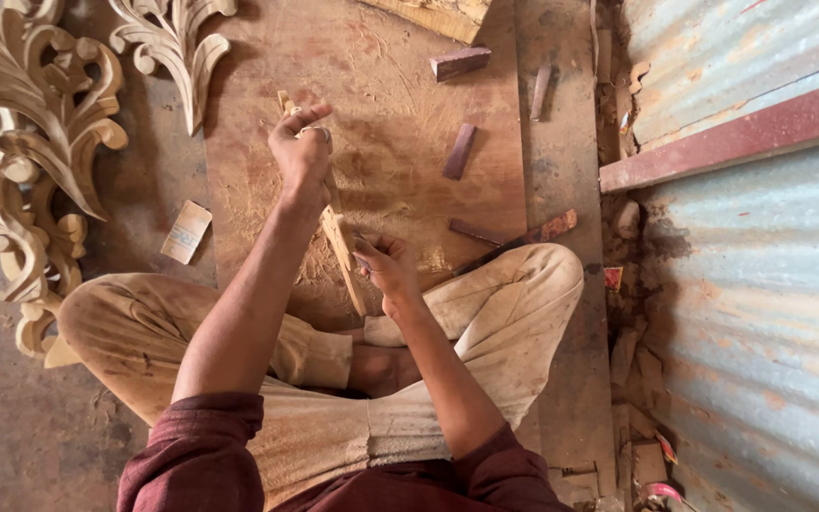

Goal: The person sits cross-legged on the floor and carves a small wooden piece using a chisel and a wooden mallet. They repeatedly strike the chisel to shape the wood, occasionally adjusting the piece and clearing away wood shavings.

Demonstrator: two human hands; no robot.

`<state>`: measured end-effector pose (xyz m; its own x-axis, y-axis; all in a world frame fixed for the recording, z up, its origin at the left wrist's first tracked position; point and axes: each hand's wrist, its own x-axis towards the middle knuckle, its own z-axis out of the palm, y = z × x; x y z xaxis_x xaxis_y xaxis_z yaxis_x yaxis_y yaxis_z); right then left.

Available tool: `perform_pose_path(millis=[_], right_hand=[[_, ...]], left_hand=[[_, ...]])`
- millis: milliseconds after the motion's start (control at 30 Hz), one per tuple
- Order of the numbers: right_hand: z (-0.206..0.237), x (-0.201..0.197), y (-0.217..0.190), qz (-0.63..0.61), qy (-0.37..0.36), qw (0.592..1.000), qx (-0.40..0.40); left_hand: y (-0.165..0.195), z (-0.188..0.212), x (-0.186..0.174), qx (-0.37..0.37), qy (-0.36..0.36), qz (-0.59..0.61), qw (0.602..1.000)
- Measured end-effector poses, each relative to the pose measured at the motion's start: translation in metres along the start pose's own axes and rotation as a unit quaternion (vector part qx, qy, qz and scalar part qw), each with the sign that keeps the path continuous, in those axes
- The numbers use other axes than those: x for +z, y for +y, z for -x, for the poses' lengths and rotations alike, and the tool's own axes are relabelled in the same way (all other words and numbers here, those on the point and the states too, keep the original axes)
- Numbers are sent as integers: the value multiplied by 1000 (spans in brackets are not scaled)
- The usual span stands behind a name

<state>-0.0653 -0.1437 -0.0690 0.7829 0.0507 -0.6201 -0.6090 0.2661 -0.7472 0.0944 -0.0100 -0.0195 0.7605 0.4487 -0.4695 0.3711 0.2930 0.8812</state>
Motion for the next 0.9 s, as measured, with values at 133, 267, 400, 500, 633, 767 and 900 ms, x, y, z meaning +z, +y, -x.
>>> perform_pose_path(millis=[133,267,400,500,633,767,900], right_hand=[[2,0,-3,-16,-14,1000,2],[3,0,-3,-20,-14,1000,-3],[1,-1,-2,-33,-25,999,-11],[0,-2,0,-19,-16,1000,4],[-1,-3,3,-34,-21,999,-8],[-2,-3,5,-27,-15,999,-15],[-3,-1,6,-26,-20,999,-18]], left_hand=[[-3,-2,0,-3,-7,3,1000],[-4,-2,0,3,-4,3,1000],[-4,-4,0,9,-4,-4,1000],[-5,-4,0,4,-3,-5,1000],[-7,-5,-1,0,-5,-4,1000],[-8,-4,-3,4,-11,-18,1000],[-7,-4,-4,-13,-3,-34,999]])
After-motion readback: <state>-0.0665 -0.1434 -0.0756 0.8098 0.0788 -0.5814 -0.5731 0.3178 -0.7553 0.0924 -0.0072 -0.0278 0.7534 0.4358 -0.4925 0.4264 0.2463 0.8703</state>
